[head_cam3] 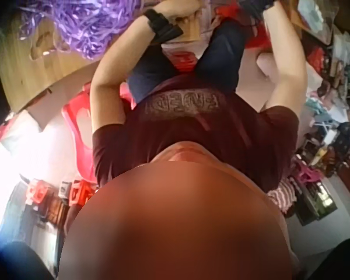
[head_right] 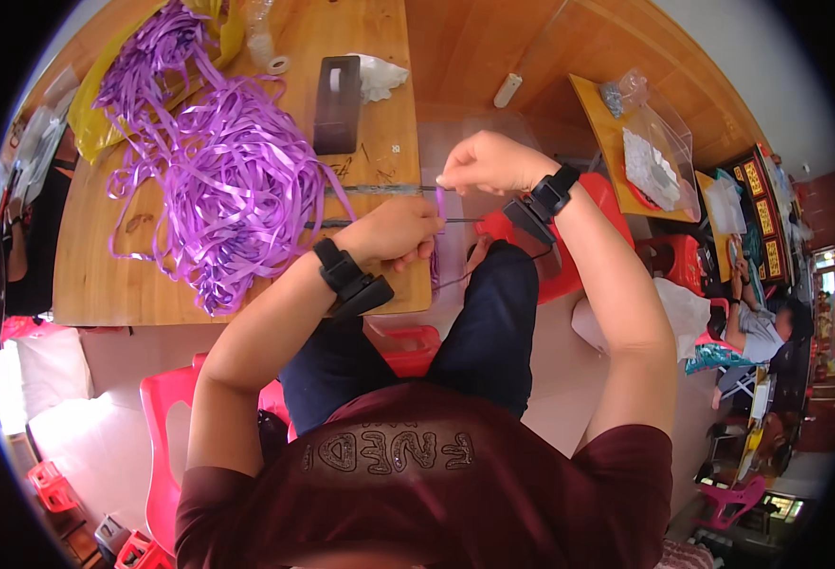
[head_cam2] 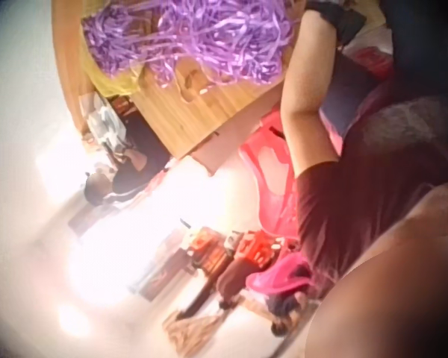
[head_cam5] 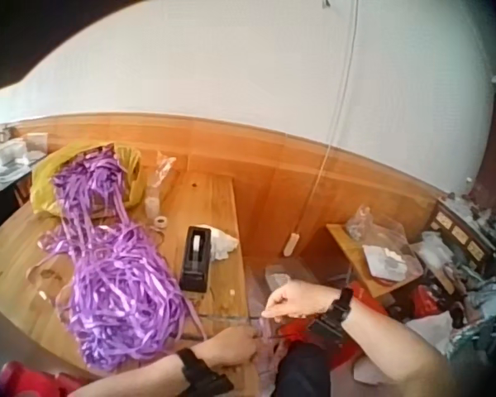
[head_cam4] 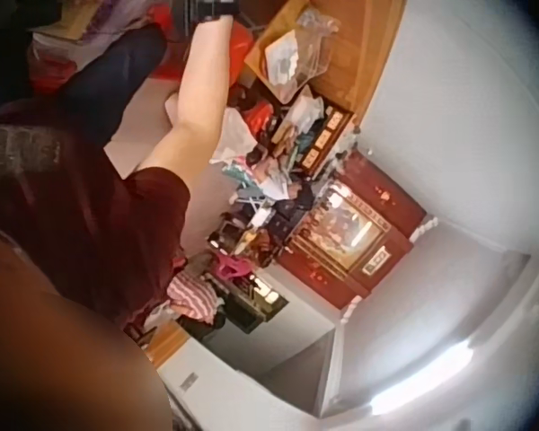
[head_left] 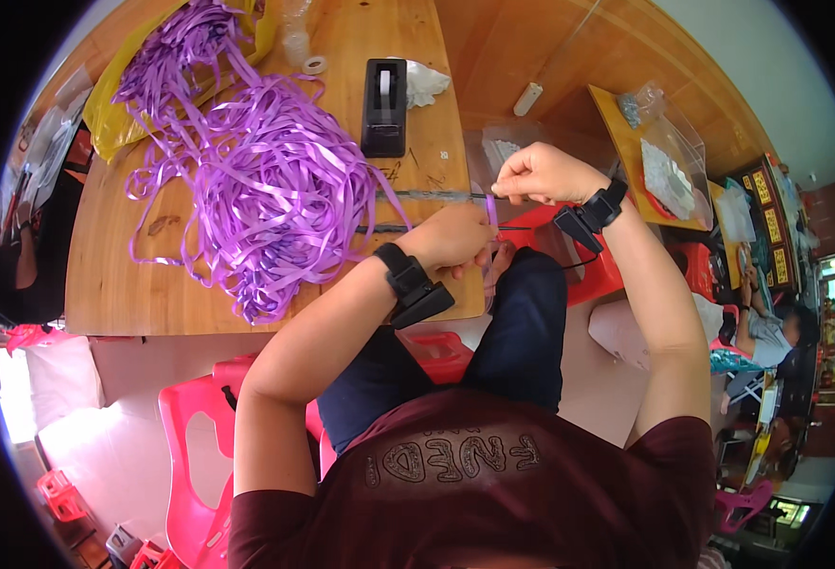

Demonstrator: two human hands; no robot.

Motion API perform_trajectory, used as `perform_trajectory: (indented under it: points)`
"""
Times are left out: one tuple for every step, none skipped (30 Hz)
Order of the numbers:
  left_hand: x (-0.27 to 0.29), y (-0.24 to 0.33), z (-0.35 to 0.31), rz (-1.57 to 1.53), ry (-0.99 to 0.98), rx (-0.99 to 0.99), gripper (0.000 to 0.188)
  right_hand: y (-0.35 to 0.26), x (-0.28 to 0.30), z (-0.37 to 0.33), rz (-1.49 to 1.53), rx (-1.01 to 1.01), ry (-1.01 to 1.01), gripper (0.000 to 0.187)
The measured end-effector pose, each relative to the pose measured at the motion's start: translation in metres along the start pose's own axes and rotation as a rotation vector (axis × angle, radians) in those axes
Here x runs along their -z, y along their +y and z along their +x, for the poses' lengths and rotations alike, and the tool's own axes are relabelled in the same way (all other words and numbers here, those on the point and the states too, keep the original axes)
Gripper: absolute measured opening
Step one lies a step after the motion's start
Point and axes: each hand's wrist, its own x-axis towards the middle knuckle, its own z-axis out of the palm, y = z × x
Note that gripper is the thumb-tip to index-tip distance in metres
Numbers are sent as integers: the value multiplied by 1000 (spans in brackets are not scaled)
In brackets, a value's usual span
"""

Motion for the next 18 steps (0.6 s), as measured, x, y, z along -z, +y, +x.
perform_trajectory:
  points:
    - [-1,0,0,-30,5,-11,24,7,2,0,-71,-4,-19,27]
    - [-1,0,-1,-59,12,-21,25,13,1,1,-61,-5,-14,27]
    - [-2,1,-1,-51,6,-16,25,19,-1,3,-152,76,-15,27]
    - [-3,4,-4,-69,17,6,24,19,-4,5,-243,157,-19,28]
    - [-4,5,-6,-86,28,28,24,18,-4,7,-235,159,-15,28]
    - [-4,6,-6,-79,26,34,24,17,-3,8,-273,203,-33,27]
    - [-4,7,-7,-71,29,42,24,13,-3,9,-314,246,-50,27]
    - [-4,8,-7,-64,33,50,24,12,-4,12,-307,248,-45,27]
    - [-5,7,-6,-58,31,54,24,11,-4,14,-370,235,-53,26]
    - [-5,5,-4,-56,33,52,24,10,-4,16,-434,219,-59,25]
    - [-5,5,-3,-54,35,49,24,9,-3,17,-430,217,-54,25]
    - [-5,5,-1,-49,30,50,24,9,-2,17,-446,195,-56,25]
    - [-5,4,-1,-50,28,51,24,7,-4,18,-461,175,-62,26]
    - [-5,3,-1,-51,25,52,23,5,-5,18,-457,174,-61,26]
    - [-5,3,0,-49,22,54,23,3,-6,17,-475,117,-36,28]
    - [-5,3,-1,-52,26,52,23,-2,-7,16,-494,60,-11,30]
    - [-5,3,-1,-55,31,50,23,-7,-7,15,-492,60,-12,30]
    - [-4,2,-1,-55,31,51,23,-13,-8,14,-638,13,-16,30]
